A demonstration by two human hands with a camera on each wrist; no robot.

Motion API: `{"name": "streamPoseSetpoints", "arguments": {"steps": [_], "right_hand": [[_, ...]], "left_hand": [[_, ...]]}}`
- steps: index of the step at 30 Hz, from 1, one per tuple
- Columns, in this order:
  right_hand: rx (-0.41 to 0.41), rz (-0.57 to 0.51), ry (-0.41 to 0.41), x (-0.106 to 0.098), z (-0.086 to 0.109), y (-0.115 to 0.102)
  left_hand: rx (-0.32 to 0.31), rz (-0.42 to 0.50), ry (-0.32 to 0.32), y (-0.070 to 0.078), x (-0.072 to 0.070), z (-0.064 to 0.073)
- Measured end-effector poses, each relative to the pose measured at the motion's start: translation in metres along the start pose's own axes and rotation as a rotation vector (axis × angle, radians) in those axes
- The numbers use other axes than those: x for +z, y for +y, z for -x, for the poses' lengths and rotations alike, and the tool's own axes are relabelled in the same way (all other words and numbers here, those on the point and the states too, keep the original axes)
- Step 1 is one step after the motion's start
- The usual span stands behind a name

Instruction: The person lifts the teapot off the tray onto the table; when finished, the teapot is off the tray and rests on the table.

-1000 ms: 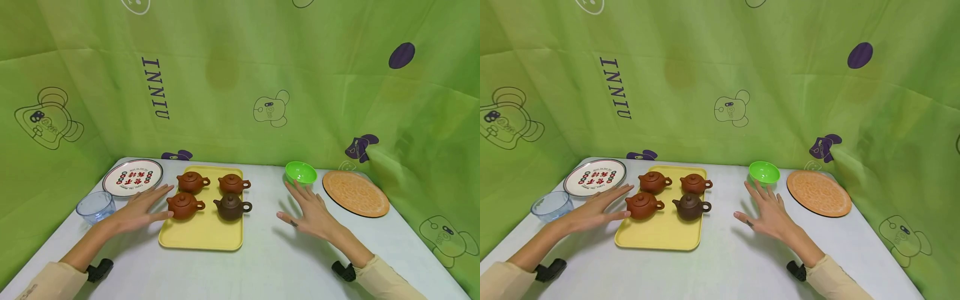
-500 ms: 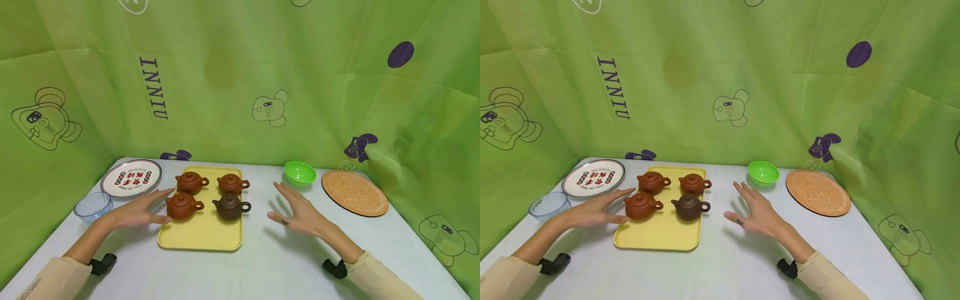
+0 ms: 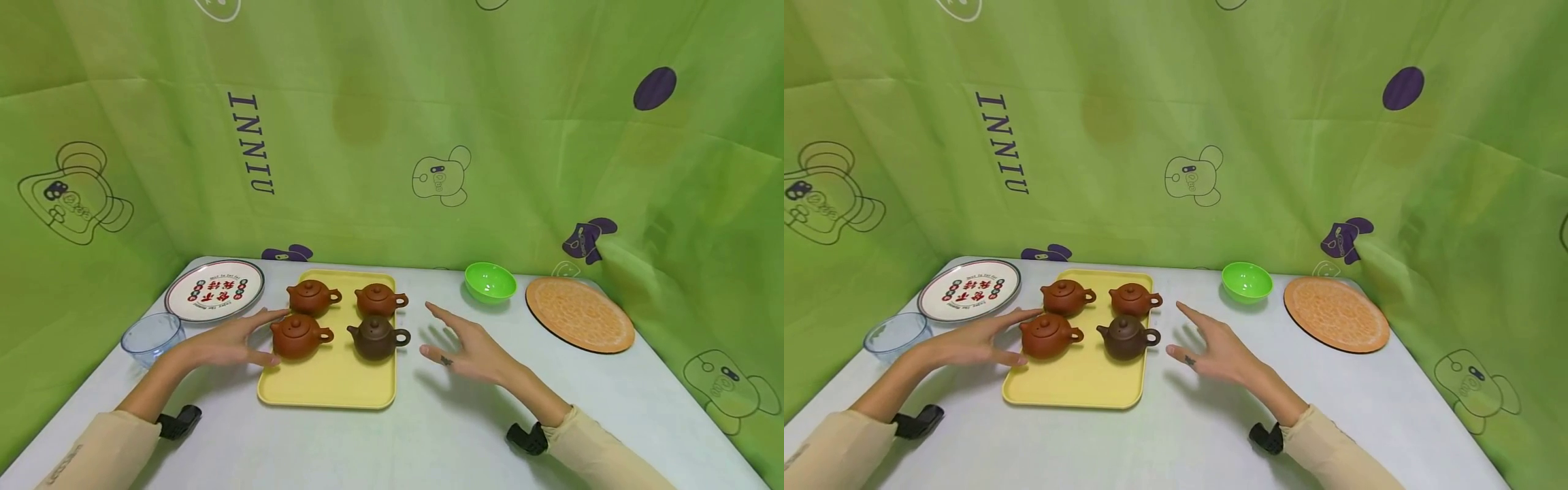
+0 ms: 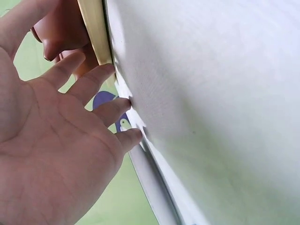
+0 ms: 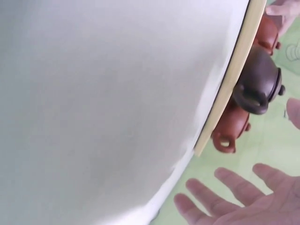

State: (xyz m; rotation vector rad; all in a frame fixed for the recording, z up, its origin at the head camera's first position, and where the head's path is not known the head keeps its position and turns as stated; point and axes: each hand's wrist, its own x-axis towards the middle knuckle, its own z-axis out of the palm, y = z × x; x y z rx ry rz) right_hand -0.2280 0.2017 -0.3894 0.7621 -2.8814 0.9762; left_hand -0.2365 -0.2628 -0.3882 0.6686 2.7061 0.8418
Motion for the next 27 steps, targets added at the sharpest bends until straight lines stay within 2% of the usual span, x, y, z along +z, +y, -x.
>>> {"name": "streamPoseSetpoints", "arguments": {"steps": [5,12,21,27], "right_hand": [[-0.016,-0.086,-0.025,0.005,-0.004,-0.004],[-0.044,-0.141,-0.076,0.014,-0.011,-0.008],[-0.043,-0.194,-0.063,0.021,-0.017,-0.014],[-0.014,-0.17,-0.033,0.024,-0.022,-0.016]], "left_hand": [[-0.022,0.004,-0.026,-0.002,0.001,-0.003],[-0.054,0.039,-0.062,-0.005,0.003,-0.006],[-0.053,0.049,-0.074,-0.007,0.002,-0.005],[-0.055,0.073,-0.066,-0.01,0.002,-0.004]]}}
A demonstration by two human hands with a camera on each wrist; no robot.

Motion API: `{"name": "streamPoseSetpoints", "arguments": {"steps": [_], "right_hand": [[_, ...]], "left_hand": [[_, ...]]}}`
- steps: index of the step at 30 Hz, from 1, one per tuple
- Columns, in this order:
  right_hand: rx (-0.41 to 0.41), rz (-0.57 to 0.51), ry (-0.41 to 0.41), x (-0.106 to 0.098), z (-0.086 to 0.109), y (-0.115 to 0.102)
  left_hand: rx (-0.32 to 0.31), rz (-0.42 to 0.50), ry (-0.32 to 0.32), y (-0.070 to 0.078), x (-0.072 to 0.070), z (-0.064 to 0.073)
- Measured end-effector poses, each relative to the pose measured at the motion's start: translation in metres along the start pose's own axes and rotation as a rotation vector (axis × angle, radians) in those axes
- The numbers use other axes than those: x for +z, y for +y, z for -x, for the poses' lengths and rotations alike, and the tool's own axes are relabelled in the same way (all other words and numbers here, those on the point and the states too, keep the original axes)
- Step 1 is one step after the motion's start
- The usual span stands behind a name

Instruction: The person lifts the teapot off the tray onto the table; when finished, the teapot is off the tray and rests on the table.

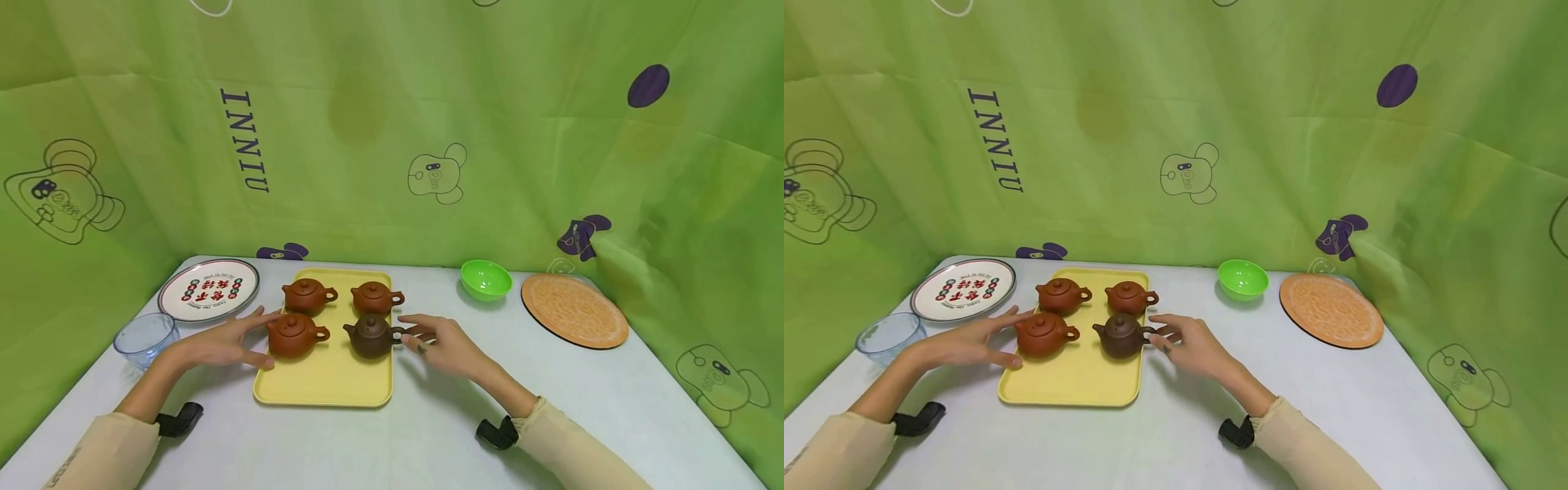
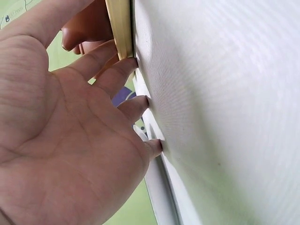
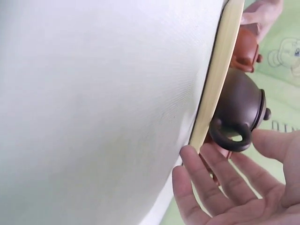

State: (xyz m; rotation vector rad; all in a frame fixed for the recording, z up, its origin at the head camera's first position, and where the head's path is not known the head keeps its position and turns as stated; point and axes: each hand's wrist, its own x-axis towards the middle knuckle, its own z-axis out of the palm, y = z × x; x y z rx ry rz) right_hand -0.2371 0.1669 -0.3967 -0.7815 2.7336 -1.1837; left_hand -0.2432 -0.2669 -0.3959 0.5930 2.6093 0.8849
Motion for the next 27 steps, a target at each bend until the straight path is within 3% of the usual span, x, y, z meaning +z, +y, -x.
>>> {"name": "streamPoseSetpoints", "arguments": {"steps": [16,27], "right_hand": [[0.083,-0.042,0.01,0.0054,-0.0055,-0.0025],[0.138,-0.161,-0.012,0.0059,-0.0069,-0.0028]], "left_hand": [[0.04,0.019,0.015,-0.0026,0.0017,0.0011],[0.027,0.043,0.01,-0.0034,0.0011,0.0011]]}}
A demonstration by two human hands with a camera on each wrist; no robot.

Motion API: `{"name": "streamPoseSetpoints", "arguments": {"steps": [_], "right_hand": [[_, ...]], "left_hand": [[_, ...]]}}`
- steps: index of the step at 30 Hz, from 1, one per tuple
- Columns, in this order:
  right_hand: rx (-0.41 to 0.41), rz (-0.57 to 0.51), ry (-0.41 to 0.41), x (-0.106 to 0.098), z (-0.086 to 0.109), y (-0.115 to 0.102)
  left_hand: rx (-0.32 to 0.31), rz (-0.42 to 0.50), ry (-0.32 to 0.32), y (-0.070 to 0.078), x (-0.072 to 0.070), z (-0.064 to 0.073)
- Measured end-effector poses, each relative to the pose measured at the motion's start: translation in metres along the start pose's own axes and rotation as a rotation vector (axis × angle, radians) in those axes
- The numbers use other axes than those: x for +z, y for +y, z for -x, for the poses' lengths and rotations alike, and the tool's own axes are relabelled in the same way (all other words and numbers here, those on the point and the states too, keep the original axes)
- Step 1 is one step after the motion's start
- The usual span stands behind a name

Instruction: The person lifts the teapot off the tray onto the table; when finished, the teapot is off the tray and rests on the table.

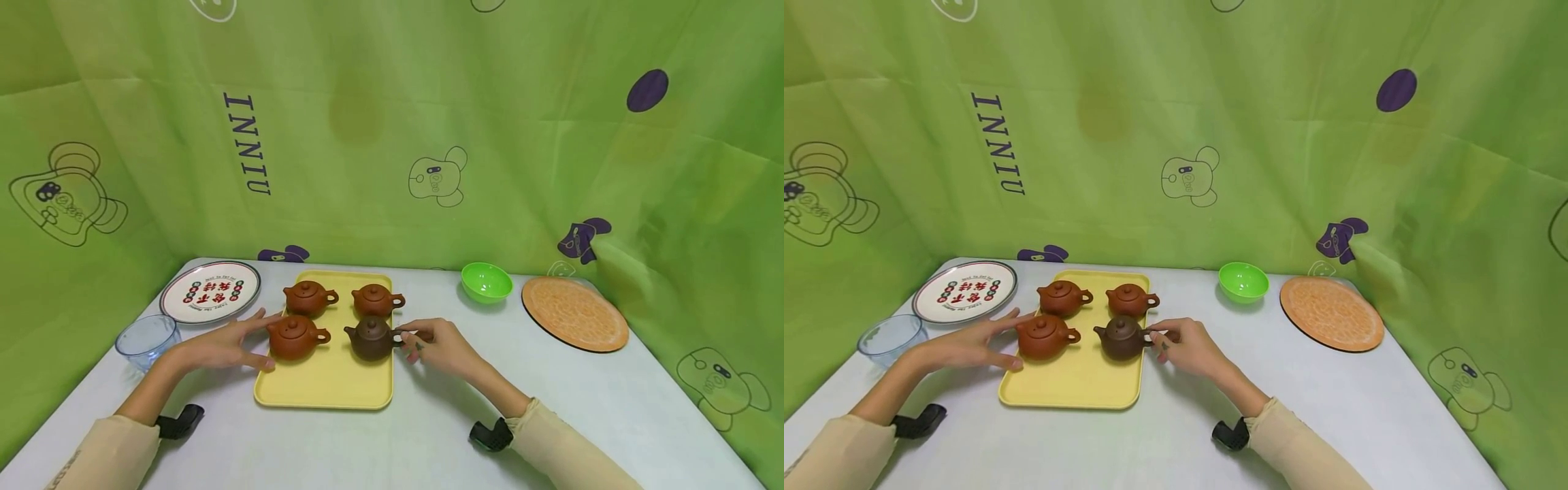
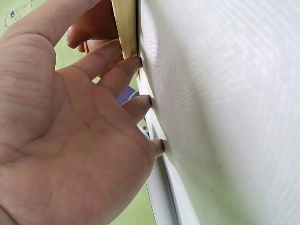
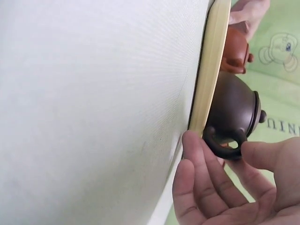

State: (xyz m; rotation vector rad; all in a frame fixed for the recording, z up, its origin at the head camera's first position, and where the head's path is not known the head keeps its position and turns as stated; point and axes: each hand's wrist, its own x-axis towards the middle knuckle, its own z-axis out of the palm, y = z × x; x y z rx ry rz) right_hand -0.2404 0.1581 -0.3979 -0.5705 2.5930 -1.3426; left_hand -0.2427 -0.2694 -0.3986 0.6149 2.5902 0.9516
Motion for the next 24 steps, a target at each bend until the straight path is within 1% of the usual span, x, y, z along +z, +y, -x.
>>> {"name": "streamPoseSetpoints", "arguments": {"steps": [5,13,19,24], "right_hand": [[0.008,-0.037,-0.005,0.0002,0.0009,0.0006],[-0.004,-0.081,-0.009,0.0002,0.0017,-0.0018],[-0.001,-0.099,0.0,0.001,0.0013,-0.002],[0.014,-0.135,0.019,0.0031,0.0015,-0.002]], "left_hand": [[-0.003,-0.002,-0.001,-0.0002,0.0006,-0.0012],[0.003,-0.001,0.006,-0.0015,-0.0001,-0.0009],[0.008,-0.004,0.014,-0.0017,0.0001,-0.0008],[-0.003,-0.002,0.009,-0.001,0.0009,-0.0012]]}}
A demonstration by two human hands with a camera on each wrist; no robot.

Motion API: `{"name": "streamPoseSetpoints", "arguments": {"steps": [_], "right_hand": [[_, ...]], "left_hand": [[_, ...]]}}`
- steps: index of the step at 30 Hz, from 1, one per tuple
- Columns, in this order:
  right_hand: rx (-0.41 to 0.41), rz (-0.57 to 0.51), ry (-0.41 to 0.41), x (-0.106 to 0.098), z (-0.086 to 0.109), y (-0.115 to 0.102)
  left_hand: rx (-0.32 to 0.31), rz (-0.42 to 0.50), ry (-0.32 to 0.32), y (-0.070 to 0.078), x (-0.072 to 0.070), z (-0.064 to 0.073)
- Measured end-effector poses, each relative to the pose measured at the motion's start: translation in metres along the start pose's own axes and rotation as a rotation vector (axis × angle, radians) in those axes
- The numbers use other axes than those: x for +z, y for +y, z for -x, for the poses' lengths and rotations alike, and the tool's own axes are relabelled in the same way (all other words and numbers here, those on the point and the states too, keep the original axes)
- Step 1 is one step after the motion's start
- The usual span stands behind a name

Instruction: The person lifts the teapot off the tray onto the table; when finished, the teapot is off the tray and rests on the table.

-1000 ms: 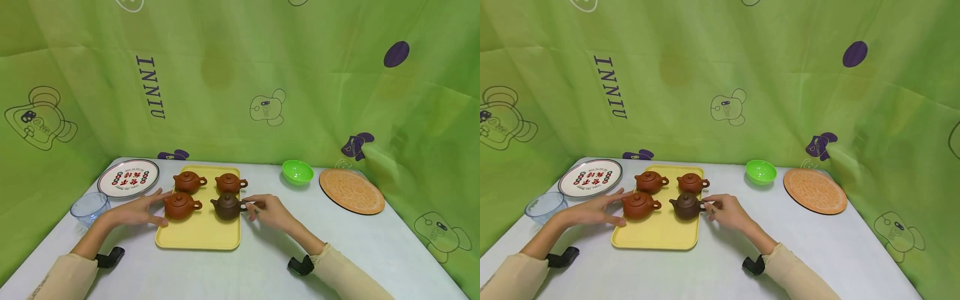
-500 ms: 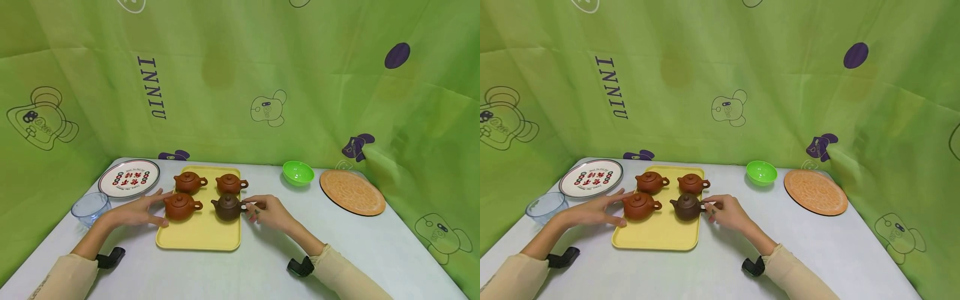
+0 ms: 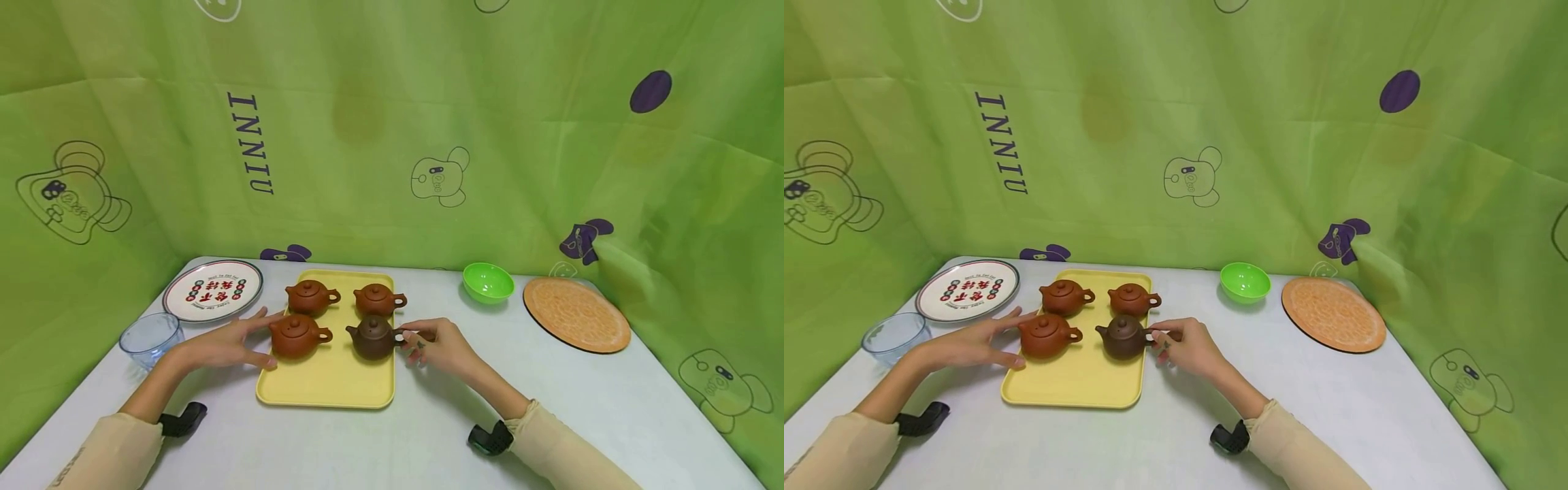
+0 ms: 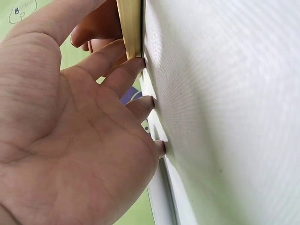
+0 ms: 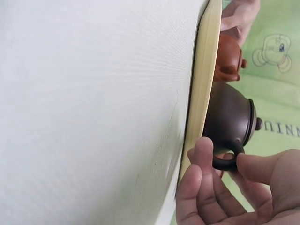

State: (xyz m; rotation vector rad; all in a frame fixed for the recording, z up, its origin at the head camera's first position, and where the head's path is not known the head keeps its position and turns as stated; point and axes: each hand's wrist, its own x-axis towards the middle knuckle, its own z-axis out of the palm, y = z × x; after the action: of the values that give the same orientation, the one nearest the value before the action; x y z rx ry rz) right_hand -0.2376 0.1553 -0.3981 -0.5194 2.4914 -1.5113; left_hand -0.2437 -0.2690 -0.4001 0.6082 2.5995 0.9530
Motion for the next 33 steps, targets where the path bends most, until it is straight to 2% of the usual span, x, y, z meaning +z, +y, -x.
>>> {"name": "streamPoseSetpoints", "arguments": {"steps": [15,23,33], "right_hand": [[0.025,-0.022,0.018,0.0015,0.0015,0.0004],[0.005,-0.013,0.018,0.0008,0.0014,-0.0007],[0.044,-0.017,0.041,-0.0007,0.0006,0.0025]], "left_hand": [[-0.002,0.02,-0.003,-0.0018,0.0014,-0.0006],[0.0,0.005,0.006,0.0003,0.0011,0.0002],[-0.006,-0.002,0.003,-0.0014,0.0014,0.0003]]}}
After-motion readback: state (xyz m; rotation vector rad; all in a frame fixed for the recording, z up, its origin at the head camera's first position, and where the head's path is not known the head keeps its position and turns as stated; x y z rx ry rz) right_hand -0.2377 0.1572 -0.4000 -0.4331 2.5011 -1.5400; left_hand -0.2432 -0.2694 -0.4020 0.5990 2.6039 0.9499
